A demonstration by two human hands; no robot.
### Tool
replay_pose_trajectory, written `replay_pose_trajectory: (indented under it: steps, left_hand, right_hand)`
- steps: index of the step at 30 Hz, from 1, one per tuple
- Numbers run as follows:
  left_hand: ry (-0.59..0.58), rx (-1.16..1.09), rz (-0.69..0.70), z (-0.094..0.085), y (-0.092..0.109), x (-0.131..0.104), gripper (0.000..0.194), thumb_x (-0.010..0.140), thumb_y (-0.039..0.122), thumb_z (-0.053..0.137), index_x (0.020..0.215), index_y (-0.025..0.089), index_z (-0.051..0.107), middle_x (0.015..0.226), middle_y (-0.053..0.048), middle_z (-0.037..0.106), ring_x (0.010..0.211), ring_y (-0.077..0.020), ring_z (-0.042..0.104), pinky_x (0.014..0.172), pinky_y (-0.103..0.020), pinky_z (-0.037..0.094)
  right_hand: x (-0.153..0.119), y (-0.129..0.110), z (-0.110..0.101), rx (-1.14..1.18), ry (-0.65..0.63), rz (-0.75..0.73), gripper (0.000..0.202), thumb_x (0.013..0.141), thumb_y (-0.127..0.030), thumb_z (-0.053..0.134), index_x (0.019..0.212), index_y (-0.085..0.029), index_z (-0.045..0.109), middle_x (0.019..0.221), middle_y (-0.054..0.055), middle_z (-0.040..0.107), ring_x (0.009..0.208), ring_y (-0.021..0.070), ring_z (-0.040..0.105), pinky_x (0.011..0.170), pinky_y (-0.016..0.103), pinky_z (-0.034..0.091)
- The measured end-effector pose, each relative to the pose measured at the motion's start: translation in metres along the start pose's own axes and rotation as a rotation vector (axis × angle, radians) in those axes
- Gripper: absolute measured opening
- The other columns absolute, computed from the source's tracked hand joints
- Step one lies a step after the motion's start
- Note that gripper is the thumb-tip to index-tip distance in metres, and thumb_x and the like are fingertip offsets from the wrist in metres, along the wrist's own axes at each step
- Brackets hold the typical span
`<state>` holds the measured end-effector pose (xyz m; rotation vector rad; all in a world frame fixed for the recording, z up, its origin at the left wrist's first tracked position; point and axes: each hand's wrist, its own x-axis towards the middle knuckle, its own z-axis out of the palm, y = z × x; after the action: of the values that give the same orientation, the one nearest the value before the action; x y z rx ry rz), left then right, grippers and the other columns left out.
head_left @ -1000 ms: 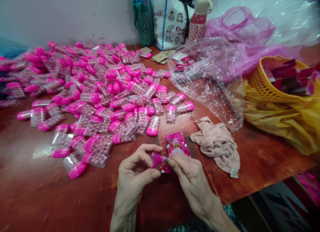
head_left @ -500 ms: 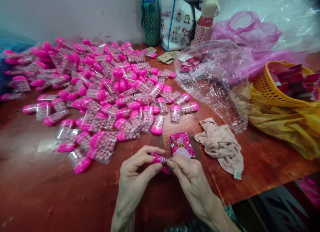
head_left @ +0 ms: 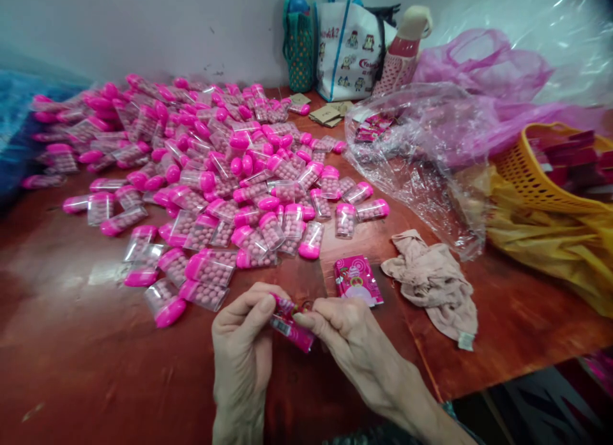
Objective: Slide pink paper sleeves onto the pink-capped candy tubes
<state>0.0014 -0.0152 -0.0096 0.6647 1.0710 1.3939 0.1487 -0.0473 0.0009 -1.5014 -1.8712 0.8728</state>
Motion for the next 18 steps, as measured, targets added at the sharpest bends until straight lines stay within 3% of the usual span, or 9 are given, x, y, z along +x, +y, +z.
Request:
replay_pose_trajectory:
  steps: [3,5,7,10,13,18]
  left_hand:
    - [0.318,-0.075,-0.046,-0.004,0.0,0.005,0.008,0.054,0.016,0.075,0.061,0.014,0.07,0.062,-0.001,0.068,0.06,-0.0106,0.06,0.058,-0.019,0.051]
    - [0.45,-0.116,-0.051,-0.006,0.001,0.008,0.011,0.051,0.014,0.076,0.06,0.014,0.07,0.059,0.0,0.068,0.057,-0.0098,0.061,0.058,-0.018,0.052]
    - [0.488,-0.153,-0.056,-0.008,0.002,0.01,0.011,0.051,0.013,0.075,0.06,0.014,0.069,0.059,0.0,0.068,0.056,-0.009,0.061,0.057,-0.017,0.052]
    - [0.498,-0.206,-0.063,-0.01,0.002,0.012,0.01,0.052,0.011,0.074,0.061,0.014,0.069,0.06,0.002,0.068,0.057,-0.0077,0.061,0.058,-0.016,0.052]
    - [0.507,-0.227,-0.023,-0.013,0.002,0.012,0.01,0.054,0.01,0.073,0.063,0.014,0.069,0.061,0.003,0.068,0.057,-0.0066,0.061,0.059,-0.015,0.051]
    - [0.504,-0.173,0.062,-0.019,0.004,0.009,0.008,0.061,0.009,0.072,0.067,0.015,0.07,0.065,0.003,0.069,0.059,-0.0059,0.061,0.063,-0.016,0.05]
  right_hand:
    - [0.014,0.003,-0.007,-0.166,0.087,-0.029,0.023,0.093,-0.025,0.039,0.081,-0.018,0.057,0.073,0.002,0.059,0.067,0.0151,0.052,0.065,0.026,0.04]
    - [0.034,0.008,-0.012,-0.347,0.136,-0.03,0.021,0.092,-0.021,0.041,0.082,-0.017,0.059,0.079,0.006,0.062,0.075,0.0198,0.053,0.069,0.031,0.043]
    - [0.055,0.014,-0.012,-0.559,0.141,-0.041,0.022,0.087,-0.011,0.041,0.099,-0.016,0.059,0.099,0.012,0.061,0.092,0.0265,0.052,0.076,0.039,0.045]
    - [0.068,0.02,-0.003,-0.731,0.079,-0.092,0.044,0.08,-0.002,0.041,0.122,-0.008,0.048,0.125,0.02,0.049,0.116,0.0338,0.04,0.091,0.049,0.041]
    - [0.05,0.018,0.011,-0.756,0.066,-0.19,0.05,0.081,-0.001,0.036,0.131,-0.001,0.038,0.136,0.023,0.037,0.129,0.0341,0.029,0.101,0.05,0.034]
    - [0.011,0.001,0.019,-0.655,0.055,-0.344,0.049,0.083,-0.001,0.028,0.132,-0.001,0.034,0.135,0.025,0.039,0.133,0.0351,0.022,0.099,0.055,0.038]
